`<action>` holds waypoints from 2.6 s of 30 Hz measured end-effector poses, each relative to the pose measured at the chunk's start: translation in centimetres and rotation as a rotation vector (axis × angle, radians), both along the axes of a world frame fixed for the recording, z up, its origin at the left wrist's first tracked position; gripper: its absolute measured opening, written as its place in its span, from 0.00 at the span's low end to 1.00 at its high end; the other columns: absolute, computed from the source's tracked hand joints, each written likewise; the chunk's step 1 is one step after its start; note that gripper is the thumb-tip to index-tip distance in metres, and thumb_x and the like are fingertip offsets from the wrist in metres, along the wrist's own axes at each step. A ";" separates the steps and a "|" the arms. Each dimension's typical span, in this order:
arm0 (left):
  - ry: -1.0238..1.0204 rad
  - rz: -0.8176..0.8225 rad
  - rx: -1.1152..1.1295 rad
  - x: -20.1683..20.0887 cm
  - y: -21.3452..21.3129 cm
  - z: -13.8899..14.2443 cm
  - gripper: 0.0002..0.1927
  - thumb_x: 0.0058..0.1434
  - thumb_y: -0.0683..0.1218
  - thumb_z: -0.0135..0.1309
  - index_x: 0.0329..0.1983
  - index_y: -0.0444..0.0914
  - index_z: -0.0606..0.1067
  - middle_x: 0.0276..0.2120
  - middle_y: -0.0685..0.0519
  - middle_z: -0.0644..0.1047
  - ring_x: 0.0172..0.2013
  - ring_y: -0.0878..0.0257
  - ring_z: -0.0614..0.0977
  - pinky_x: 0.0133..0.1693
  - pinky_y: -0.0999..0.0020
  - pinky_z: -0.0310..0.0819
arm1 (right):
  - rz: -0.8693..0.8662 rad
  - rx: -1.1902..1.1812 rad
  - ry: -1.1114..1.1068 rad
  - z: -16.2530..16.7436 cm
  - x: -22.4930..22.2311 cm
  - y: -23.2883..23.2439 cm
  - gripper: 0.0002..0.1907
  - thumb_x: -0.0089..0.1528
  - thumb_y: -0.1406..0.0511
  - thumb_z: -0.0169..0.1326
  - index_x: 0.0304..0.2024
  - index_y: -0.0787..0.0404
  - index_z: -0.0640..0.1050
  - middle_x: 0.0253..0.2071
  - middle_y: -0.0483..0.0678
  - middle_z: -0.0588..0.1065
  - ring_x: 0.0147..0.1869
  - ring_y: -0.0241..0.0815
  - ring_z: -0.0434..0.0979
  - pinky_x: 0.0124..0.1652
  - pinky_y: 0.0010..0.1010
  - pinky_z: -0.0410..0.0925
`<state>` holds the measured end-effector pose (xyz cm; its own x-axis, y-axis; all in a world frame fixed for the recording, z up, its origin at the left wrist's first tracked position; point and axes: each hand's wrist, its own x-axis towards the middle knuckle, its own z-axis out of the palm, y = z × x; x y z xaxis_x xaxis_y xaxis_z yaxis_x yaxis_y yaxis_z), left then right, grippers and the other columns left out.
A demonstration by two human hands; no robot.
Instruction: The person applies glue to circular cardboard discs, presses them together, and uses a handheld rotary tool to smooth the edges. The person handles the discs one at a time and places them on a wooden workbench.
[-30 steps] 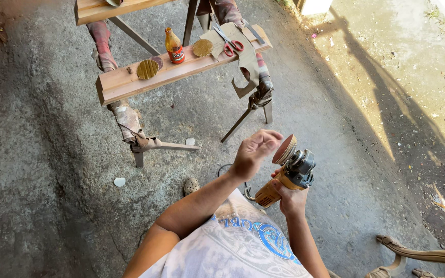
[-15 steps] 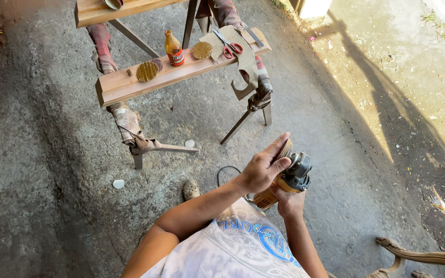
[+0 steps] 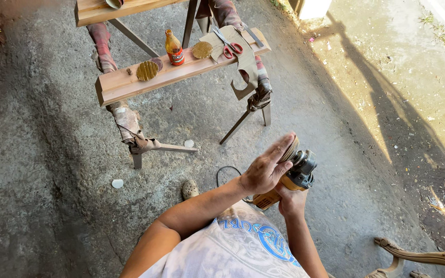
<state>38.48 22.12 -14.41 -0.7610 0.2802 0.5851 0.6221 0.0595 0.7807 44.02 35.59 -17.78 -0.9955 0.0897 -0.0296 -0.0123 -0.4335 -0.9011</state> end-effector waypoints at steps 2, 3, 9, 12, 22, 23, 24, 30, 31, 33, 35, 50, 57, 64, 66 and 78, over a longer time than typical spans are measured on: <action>0.007 0.000 0.001 0.2 0.0 0.1 0.31 0.78 0.45 0.44 0.79 0.31 0.51 0.76 0.37 0.58 0.77 0.42 0.61 0.76 0.55 0.59 | -0.006 -0.023 0.005 -0.1 0.0 0.0 0.33 0.51 0.76 0.63 0.60 0.63 0.71 0.53 0.49 0.76 0.55 0.45 0.79 0.53 0.40 0.74; 0.011 0.003 0.004 0.3 0.0 0.2 0.30 0.78 0.45 0.44 0.79 0.31 0.52 0.76 0.36 0.59 0.77 0.42 0.61 0.76 0.55 0.59 | -0.006 -0.032 0.008 -0.2 0.0 0.1 0.33 0.51 0.76 0.63 0.60 0.63 0.71 0.53 0.49 0.76 0.55 0.45 0.78 0.53 0.40 0.74; -0.052 0.041 0.077 0.3 0.0 0.6 0.29 0.77 0.46 0.45 0.77 0.31 0.56 0.74 0.36 0.62 0.74 0.44 0.65 0.72 0.56 0.65 | 0.007 -0.019 0.045 -0.4 0.1 -0.1 0.34 0.51 0.76 0.64 0.60 0.63 0.71 0.53 0.48 0.75 0.56 0.44 0.78 0.54 0.39 0.74; 0.032 0.031 0.073 0.4 -0.1 0.7 0.27 0.78 0.46 0.44 0.76 0.31 0.57 0.74 0.35 0.61 0.74 0.42 0.64 0.73 0.56 0.65 | -0.005 -0.013 0.007 -0.4 0.1 -0.1 0.33 0.51 0.76 0.64 0.59 0.64 0.72 0.52 0.49 0.76 0.54 0.45 0.79 0.52 0.39 0.74; -0.031 0.042 0.059 0.4 -0.5 0.7 0.29 0.77 0.48 0.45 0.77 0.32 0.56 0.75 0.36 0.60 0.76 0.45 0.63 0.74 0.57 0.61 | 0.031 -0.019 0.019 0.6 0.2 -0.6 0.30 0.52 0.76 0.63 0.57 0.64 0.72 0.51 0.49 0.76 0.53 0.45 0.79 0.51 0.40 0.74; -0.029 0.011 0.071 0.3 -0.6 0.5 0.29 0.78 0.49 0.44 0.77 0.33 0.56 0.76 0.36 0.59 0.76 0.45 0.61 0.75 0.57 0.60 | 0.022 -0.017 0.012 0.8 0.2 -0.7 0.31 0.51 0.76 0.63 0.57 0.63 0.72 0.51 0.49 0.76 0.53 0.44 0.79 0.51 0.39 0.74; -0.030 -0.023 0.081 0.3 -0.6 0.3 0.30 0.79 0.50 0.43 0.78 0.33 0.55 0.76 0.37 0.59 0.77 0.45 0.60 0.76 0.57 0.58 | 0.011 -0.015 0.003 0.9 0.1 -0.8 0.31 0.51 0.76 0.62 0.57 0.62 0.72 0.51 0.48 0.76 0.53 0.44 0.79 0.51 0.39 0.74; 0.046 -0.001 -0.084 -0.1 -1.4 -1.6 0.45 0.71 0.59 0.49 0.81 0.35 0.45 0.77 0.37 0.55 0.77 0.43 0.57 0.75 0.53 0.54 | 0.017 -0.074 -0.014 1.6 -0.5 -0.5 0.28 0.53 0.75 0.61 0.56 0.66 0.71 0.48 0.53 0.77 0.51 0.48 0.79 0.50 0.42 0.75; -0.058 -0.026 -0.133 -0.2 -1.7 -2.0 0.49 0.67 0.60 0.53 0.81 0.34 0.45 0.76 0.37 0.57 0.75 0.43 0.59 0.73 0.53 0.55 | 0.011 -0.103 -0.023 1.5 -0.7 -0.4 0.28 0.53 0.75 0.61 0.56 0.65 0.71 0.47 0.53 0.77 0.51 0.49 0.79 0.50 0.43 0.75; -0.263 -0.077 -0.234 0.1 -2.5 -2.9 0.58 0.60 0.63 0.59 0.81 0.33 0.43 0.74 0.36 0.62 0.71 0.43 0.63 0.69 0.54 0.58 | -0.001 -0.165 -0.037 1.5 -0.9 -0.2 0.28 0.53 0.74 0.60 0.56 0.65 0.70 0.46 0.54 0.76 0.49 0.52 0.79 0.48 0.45 0.75; -0.460 -0.114 -0.336 0.8 -3.1 -3.7 0.61 0.50 0.64 0.65 0.79 0.34 0.49 0.68 0.39 0.69 0.65 0.46 0.72 0.64 0.58 0.67 | -0.025 -0.191 -0.035 0.9 -1.1 0.1 0.27 0.54 0.72 0.59 0.56 0.64 0.70 0.46 0.53 0.76 0.50 0.52 0.79 0.50 0.47 0.75; -0.606 -0.019 -0.349 3.0 -4.4 -5.6 0.42 0.37 0.57 0.70 0.58 0.42 0.75 0.42 0.47 0.85 0.43 0.55 0.86 0.47 0.62 0.79 | 0.485 -0.070 -0.086 -0.5 -3.5 0.7 0.24 0.67 0.54 0.61 0.58 0.62 0.73 0.57 0.51 0.75 0.69 0.47 0.73 0.70 0.46 0.65; -0.604 -0.052 -0.251 2.9 -6.9 -5.3 0.34 0.41 0.53 0.71 0.53 0.40 0.76 0.40 0.48 0.85 0.44 0.55 0.86 0.48 0.60 0.79 | 0.736 -0.284 0.085 -2.5 -10.0 -0.3 0.21 0.79 0.50 0.47 0.65 0.57 0.69 0.64 0.49 0.70 0.70 0.50 0.69 0.76 0.52 0.58; -0.595 -0.032 -0.297 3.3 -9.0 -5.8 0.37 0.39 0.52 0.72 0.55 0.40 0.74 0.41 0.48 0.84 0.44 0.55 0.85 0.49 0.60 0.78 | 0.946 -0.245 0.082 -2.6 -10.9 -2.5 0.20 0.78 0.51 0.47 0.63 0.55 0.72 0.63 0.52 0.74 0.71 0.55 0.69 0.73 0.59 0.60; -0.628 -0.017 -0.332 3.7 -9.3 -5.7 0.38 0.39 0.52 0.72 0.56 0.40 0.73 0.42 0.48 0.84 0.45 0.54 0.85 0.49 0.60 0.78 | 0.983 -0.331 0.079 -3.0 -10.5 -2.7 0.22 0.77 0.51 0.47 0.66 0.55 0.73 0.64 0.46 0.73 0.73 0.54 0.68 0.74 0.59 0.60; -0.711 -0.073 -0.286 4.6 -10.5 -5.6 0.37 0.41 0.51 0.73 0.56 0.40 0.73 0.44 0.48 0.83 0.48 0.54 0.84 0.52 0.57 0.76 | 0.922 -0.373 0.014 -4.5 -10.2 -2.2 0.12 0.80 0.54 0.46 0.60 0.50 0.72 0.56 0.44 0.72 0.70 0.45 0.70 0.77 0.51 0.58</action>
<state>43.07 11.59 -19.99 -0.9006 0.4113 -0.1406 -0.0132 0.2975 0.9546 33.77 33.40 -22.30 -0.6717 -0.7321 0.1139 0.4625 -0.5344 -0.7075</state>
